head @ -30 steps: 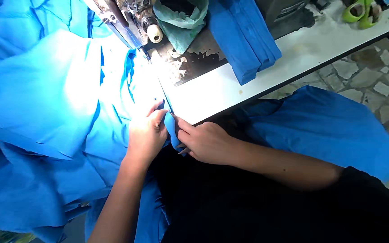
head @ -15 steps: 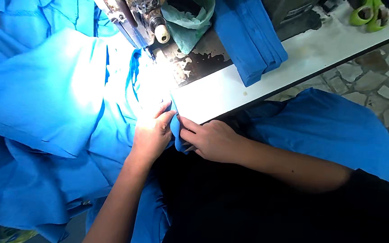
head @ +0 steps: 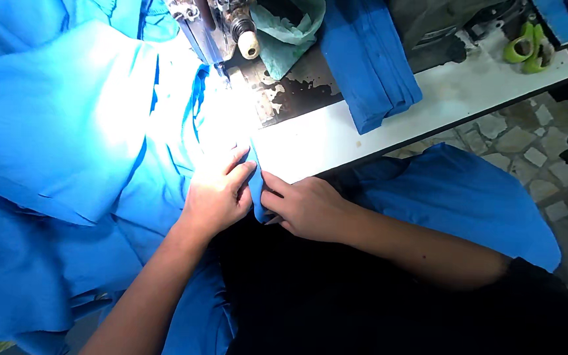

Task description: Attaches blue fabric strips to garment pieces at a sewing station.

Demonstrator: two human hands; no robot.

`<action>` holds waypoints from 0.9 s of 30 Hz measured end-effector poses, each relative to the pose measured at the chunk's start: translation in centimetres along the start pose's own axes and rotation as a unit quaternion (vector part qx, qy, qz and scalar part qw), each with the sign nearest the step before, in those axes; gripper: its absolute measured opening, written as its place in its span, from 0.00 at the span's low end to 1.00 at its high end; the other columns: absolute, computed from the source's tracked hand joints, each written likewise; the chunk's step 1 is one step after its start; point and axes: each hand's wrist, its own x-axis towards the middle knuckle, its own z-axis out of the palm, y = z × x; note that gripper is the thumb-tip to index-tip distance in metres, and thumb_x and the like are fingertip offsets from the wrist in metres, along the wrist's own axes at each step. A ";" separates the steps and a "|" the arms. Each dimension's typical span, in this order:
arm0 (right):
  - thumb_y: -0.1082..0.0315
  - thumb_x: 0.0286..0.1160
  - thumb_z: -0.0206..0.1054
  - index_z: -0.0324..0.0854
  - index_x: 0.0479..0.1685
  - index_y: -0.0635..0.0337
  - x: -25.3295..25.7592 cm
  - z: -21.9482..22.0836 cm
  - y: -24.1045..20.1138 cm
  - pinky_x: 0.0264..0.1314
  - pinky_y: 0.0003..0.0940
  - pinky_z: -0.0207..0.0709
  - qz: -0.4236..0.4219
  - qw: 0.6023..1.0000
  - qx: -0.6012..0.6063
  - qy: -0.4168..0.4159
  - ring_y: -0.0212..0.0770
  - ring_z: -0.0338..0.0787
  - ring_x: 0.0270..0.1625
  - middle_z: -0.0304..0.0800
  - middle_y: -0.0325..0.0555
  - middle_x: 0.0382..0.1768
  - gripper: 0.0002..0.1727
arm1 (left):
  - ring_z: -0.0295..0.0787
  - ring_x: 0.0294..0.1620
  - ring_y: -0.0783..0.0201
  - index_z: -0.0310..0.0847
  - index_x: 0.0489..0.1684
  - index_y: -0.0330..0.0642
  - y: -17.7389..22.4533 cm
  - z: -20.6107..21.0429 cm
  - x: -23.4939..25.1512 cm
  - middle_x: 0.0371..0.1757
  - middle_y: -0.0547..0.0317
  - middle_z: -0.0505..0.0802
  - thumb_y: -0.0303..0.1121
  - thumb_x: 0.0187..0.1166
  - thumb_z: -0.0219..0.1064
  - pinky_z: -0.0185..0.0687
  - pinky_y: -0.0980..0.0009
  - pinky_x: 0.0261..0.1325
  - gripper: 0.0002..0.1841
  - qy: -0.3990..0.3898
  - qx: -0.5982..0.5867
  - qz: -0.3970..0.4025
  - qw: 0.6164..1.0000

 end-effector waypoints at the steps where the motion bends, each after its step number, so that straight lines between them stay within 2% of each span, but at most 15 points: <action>1: 0.67 0.68 0.72 0.88 0.38 0.56 0.1 -0.1 0.0 0.15 0.37 0.72 0.004 1.000 0.000 -0.008 0.43 0.84 0.18 0.88 0.59 0.64 0.05 | 0.85 0.71 0.37 0.92 0.49 0.32 0.0 0.0 0.1 0.69 0.37 0.89 0.31 0.70 0.55 0.77 0.42 0.68 0.20 0.003 0.000 -0.001 1.000; 4: 0.68 0.66 0.73 0.88 0.38 0.57 0.4 -0.4 0.0 0.15 0.36 0.70 0.003 1.000 0.000 -0.014 0.42 0.83 0.18 0.89 0.59 0.64 0.05 | 0.85 0.70 0.35 0.92 0.51 0.32 -0.2 -0.1 0.3 0.69 0.36 0.89 0.32 0.71 0.55 0.78 0.40 0.66 0.21 -0.002 0.001 -0.013 1.000; 8: 0.67 0.66 0.73 0.88 0.35 0.60 1.0 -0.2 0.6 0.15 0.36 0.71 -0.014 1.000 0.000 0.006 0.42 0.84 0.19 0.91 0.58 0.58 0.06 | 0.87 0.68 0.35 0.91 0.50 0.31 -0.7 0.0 0.8 0.69 0.35 0.89 0.33 0.73 0.54 0.77 0.40 0.65 0.21 0.007 0.003 -0.009 1.000; 12: 0.70 0.60 0.76 0.88 0.38 0.61 2.0 -0.8 1.1 0.16 0.39 0.74 -0.001 1.000 0.002 -0.012 0.44 0.87 0.22 0.90 0.56 0.59 0.08 | 0.85 0.71 0.34 0.91 0.53 0.31 -1.4 -0.1 1.6 0.71 0.34 0.88 0.32 0.72 0.53 0.76 0.38 0.67 0.22 0.000 0.007 -0.018 1.000; 15: 0.70 0.59 0.78 0.88 0.39 0.60 2.8 -1.3 1.6 0.18 0.41 0.77 0.015 1.000 0.002 -0.027 0.45 0.88 0.24 0.90 0.53 0.53 0.10 | 0.84 0.72 0.34 0.91 0.55 0.31 -1.9 -0.2 2.4 0.72 0.34 0.87 0.33 0.74 0.54 0.75 0.36 0.66 0.22 -0.011 -0.006 -0.035 0.999; 20: 0.70 0.65 0.74 0.87 0.39 0.59 4.4 -1.8 2.7 0.22 0.45 0.78 0.036 0.998 -0.001 -0.046 0.47 0.89 0.30 0.88 0.50 0.45 0.07 | 0.84 0.72 0.34 0.90 0.56 0.31 -3.3 -0.2 3.8 0.73 0.35 0.86 0.32 0.76 0.54 0.73 0.36 0.68 0.21 -0.012 -0.004 -0.036 0.999; 24: 0.71 0.71 0.70 0.87 0.47 0.61 5.9 -2.1 3.5 0.31 0.50 0.81 0.052 0.996 0.011 -0.067 0.53 0.92 0.38 0.89 0.55 0.57 0.08 | 0.83 0.72 0.35 0.91 0.54 0.32 -4.7 0.0 4.9 0.70 0.36 0.88 0.34 0.79 0.55 0.69 0.38 0.73 0.20 0.015 0.020 -0.012 1.000; 27: 0.72 0.73 0.67 0.88 0.48 0.62 6.8 -2.2 4.1 0.34 0.53 0.82 0.059 0.996 0.005 -0.068 0.55 0.93 0.40 0.89 0.56 0.57 0.09 | 0.83 0.70 0.37 0.92 0.53 0.35 -5.3 0.0 5.8 0.65 0.36 0.90 0.38 0.85 0.53 0.71 0.43 0.74 0.21 0.050 0.029 0.001 0.998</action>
